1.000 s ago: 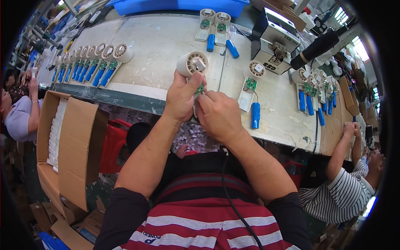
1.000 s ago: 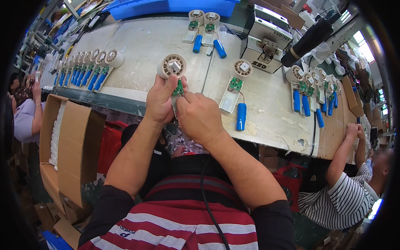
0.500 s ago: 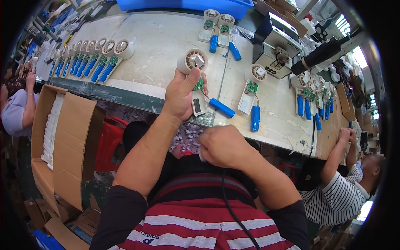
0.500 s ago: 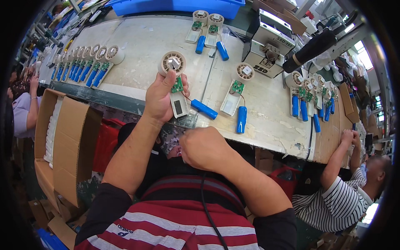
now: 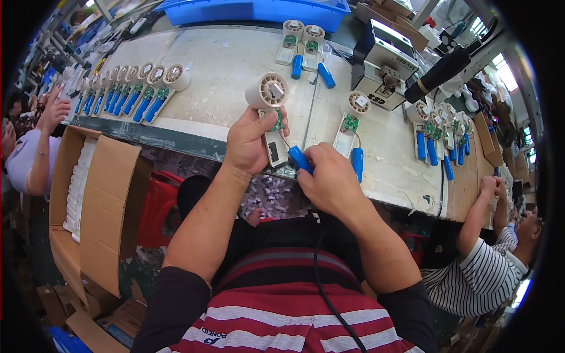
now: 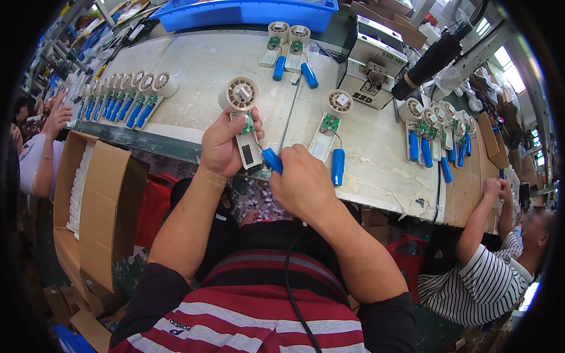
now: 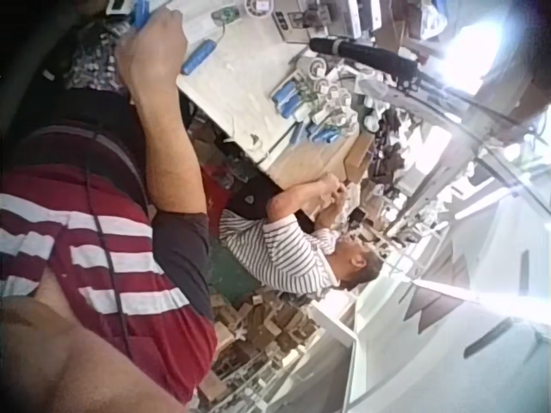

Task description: Assemble internal circuit boards, batteries, and housing for handheld portable fans.

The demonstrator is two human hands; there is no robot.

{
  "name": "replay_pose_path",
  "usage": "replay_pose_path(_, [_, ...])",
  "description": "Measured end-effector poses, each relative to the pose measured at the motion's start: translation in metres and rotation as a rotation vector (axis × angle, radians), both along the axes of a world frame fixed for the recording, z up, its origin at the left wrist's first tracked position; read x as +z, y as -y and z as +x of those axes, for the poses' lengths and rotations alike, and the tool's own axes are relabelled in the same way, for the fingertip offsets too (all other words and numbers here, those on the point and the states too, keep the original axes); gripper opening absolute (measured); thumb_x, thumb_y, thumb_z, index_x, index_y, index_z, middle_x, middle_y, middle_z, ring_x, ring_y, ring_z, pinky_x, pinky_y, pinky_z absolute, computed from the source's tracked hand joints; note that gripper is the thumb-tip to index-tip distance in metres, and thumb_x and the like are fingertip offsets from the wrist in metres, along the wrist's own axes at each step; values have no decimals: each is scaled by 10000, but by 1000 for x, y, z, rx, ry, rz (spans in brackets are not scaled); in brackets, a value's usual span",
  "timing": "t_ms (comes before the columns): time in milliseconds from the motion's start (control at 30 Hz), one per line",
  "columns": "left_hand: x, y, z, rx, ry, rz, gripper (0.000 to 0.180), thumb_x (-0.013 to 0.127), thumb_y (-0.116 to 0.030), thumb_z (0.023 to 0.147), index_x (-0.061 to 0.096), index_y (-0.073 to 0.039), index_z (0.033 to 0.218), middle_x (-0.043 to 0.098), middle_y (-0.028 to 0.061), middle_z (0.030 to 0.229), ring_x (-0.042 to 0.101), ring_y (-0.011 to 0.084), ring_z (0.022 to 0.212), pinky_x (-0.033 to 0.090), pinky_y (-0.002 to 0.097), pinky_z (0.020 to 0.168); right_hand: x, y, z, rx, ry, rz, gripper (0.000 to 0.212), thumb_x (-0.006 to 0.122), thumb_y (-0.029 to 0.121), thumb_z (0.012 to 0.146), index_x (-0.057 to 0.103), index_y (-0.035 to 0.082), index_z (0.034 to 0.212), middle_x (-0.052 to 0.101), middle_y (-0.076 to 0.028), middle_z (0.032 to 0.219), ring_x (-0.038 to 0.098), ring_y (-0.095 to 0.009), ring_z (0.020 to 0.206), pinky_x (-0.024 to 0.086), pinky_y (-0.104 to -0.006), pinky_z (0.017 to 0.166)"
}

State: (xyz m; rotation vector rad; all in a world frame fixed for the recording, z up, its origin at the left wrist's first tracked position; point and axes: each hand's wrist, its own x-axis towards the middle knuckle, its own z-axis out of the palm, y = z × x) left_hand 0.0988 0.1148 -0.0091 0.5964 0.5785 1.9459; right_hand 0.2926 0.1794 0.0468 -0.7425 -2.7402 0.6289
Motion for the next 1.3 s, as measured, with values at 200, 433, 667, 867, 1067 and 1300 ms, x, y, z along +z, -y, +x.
replay_pose_path(200, [6, 4, 6, -35, 9, 3, 318, 612, -258, 1082, 496, -81, 1319, 624, 122, 1135, 624, 240, 1010, 562, 422, 874, 3, 11, -4, -17, -265, -155, 251, 720, 126, 871, 650, 12, 1083, 651, -209, 982, 664, -440, 899, 539, -517, 796])
replay_pose_path(433, [1, 0, 5, -46, -1, 26, 314, 590, -292, 1095, 485, -96, 1317, 618, 115, 1094, 621, 238, 1009, 542, 405, 918, 2, 13, -21, -21, -295, -122, 298, 733, 157, 897, 660, -2, 1138, 643, -220, 979, 661, -442, 893, 536, -519, 793])
replay_pose_path(667, [0, 0, 8, -37, 31, 9, 286, 561, -288, 1110, 496, -70, 1284, 615, 106, 1096, 619, 223, 1019, 526, 385, 962, 2, 15, -33, -58, -295, -113, 271, 728, 158, 899, 655, -9, 1099, 647, -233, 994, 656, -444, 911, 534, -521, 819])
replay_pose_path(867, [-4, 4, 13, -100, 108, -2, 339, 581, -234, 1097, 511, -19, 1349, 606, 83, 1118, 617, 195, 1043, 522, 364, 974, -1, 16, -40, -131, -442, -319, 223, 743, 105, 873, 643, -14, 1033, 658, -224, 998, 645, -432, 921, 523, -505, 816])
replay_pose_path(1067, [1, 6, 18, -78, 101, -82, 469, 625, -14, 993, 486, -1, 1442, 586, 74, 1140, 611, 197, 1040, 516, 358, 978, 3, 20, -34, -144, -503, -490, 195, 717, 68, 878, 672, -15, 1049, 673, -215, 974, 650, -404, 942, 519, -489, 837])
replay_pose_path(1300, [0, 4, 18, -64, 104, -32, 474, 606, 66, 972, 493, -4, 1427, 573, 65, 1136, 605, 183, 1029, 514, 325, 947, 2, 16, -26, -128, -449, -479, 226, 709, 59, 883, 697, -6, 1099, 680, -208, 955, 665, -382, 876, 532, -466, 784])
